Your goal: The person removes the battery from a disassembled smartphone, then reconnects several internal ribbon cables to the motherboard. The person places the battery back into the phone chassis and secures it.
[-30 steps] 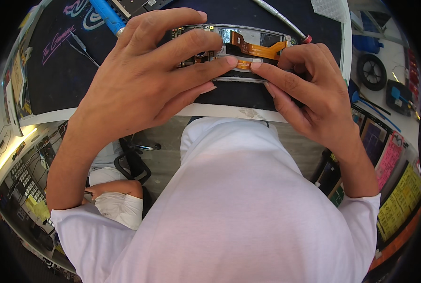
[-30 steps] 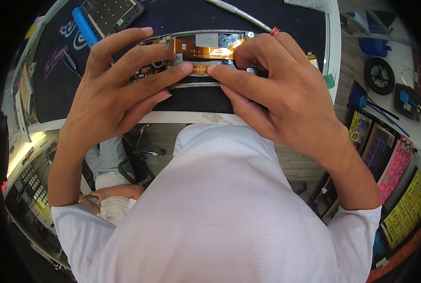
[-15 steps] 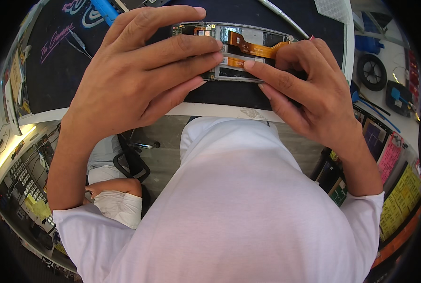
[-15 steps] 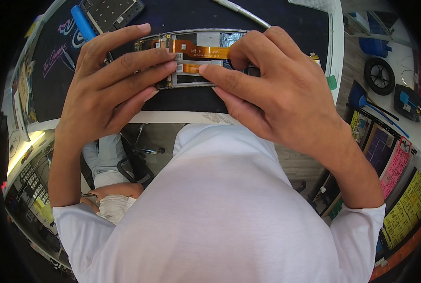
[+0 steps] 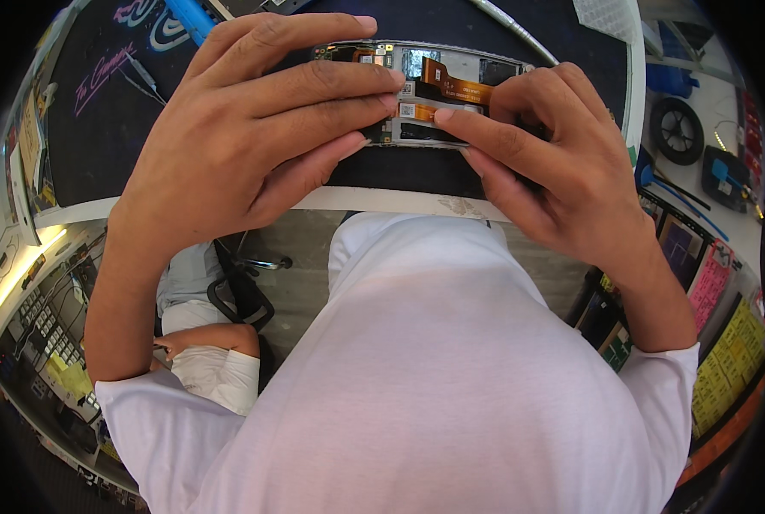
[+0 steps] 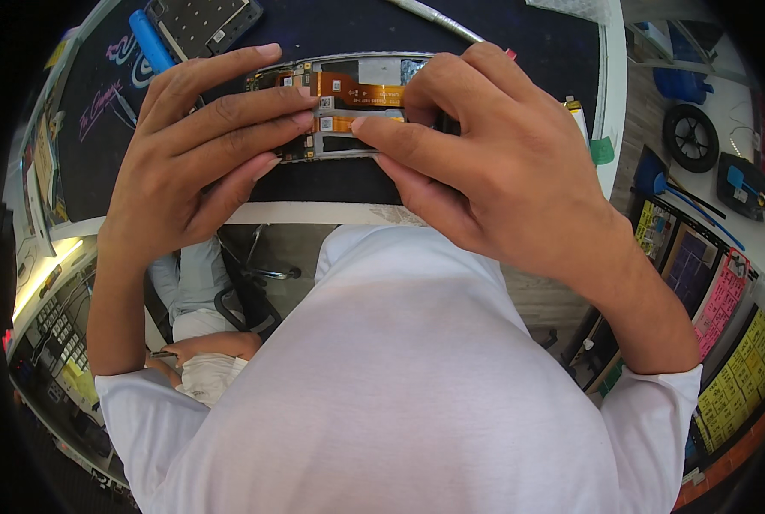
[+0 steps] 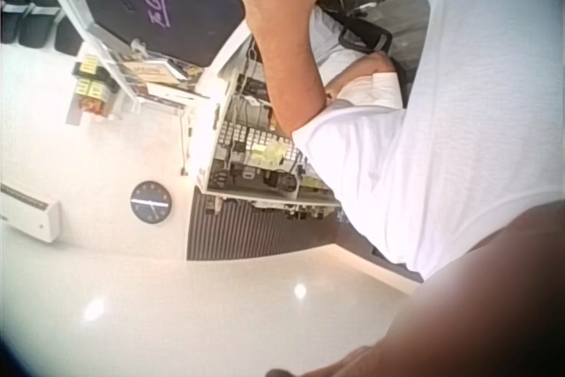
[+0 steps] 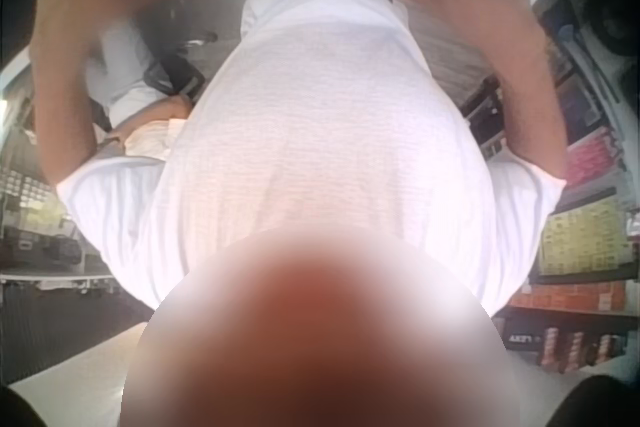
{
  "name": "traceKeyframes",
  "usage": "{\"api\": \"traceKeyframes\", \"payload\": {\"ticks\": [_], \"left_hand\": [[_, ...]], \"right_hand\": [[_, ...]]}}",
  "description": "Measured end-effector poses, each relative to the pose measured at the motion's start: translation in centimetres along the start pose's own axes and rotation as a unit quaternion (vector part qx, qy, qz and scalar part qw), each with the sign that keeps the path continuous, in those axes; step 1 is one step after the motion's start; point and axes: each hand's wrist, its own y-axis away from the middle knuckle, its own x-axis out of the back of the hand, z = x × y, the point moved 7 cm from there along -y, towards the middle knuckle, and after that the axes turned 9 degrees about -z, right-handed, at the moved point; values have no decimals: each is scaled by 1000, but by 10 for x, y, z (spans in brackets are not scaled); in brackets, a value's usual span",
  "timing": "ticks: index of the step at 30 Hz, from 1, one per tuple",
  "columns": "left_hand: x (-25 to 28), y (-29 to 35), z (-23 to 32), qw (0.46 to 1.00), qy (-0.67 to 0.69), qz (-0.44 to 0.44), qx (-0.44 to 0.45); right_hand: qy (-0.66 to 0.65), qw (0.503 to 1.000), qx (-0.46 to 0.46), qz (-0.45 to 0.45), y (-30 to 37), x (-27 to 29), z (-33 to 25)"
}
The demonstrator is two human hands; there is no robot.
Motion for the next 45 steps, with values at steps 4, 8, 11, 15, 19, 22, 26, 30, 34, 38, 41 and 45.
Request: {"api": "traceKeyframes", "payload": {"ticks": [4,8,11,15,19,22,26,30,34,38,41,45], "left_hand": [[-1,1,0,1000,-8,-2,-6],[-1,1,1,1000,-19,2,-16],[0,1,1,999,-28,-3,-21],[2,2,-3,1000,-10,6,-5],[7,5,-7,999,-37,36,15],[5,9,-4,998,-42,44,18],[-1,10,2,998,-41,49,11],[-3,10,0,997,-48,43,28],[-1,9,0,998,-33,42,27],[-2,8,-2,999,-10,39,35],[-3,7,-3,999,3,43,33],[-3,7,-4,998,13,49,26]], "right_hand": [[-4,1000,2,2,1,1,1],[-5,1000,7,8,1,1,0],[-4,1000,10,15,1,0,0],[-6,1000,8,16,1,-1,0],[-7,1000,3,13,1,-1,0],[-5,1000,1,12,1,-1,0],[-10,1000,-1,11,0,-1,-1],[-15,1000,-2,11,-2,-2,-2],[-7,1000,-1,7,-4,-2,-3],[-8,1000,-3,6,-6,-3,-4],[-19,1000,6,22,-7,-5,-6],[-30,999,5,15,-9,-4,-6]]}}
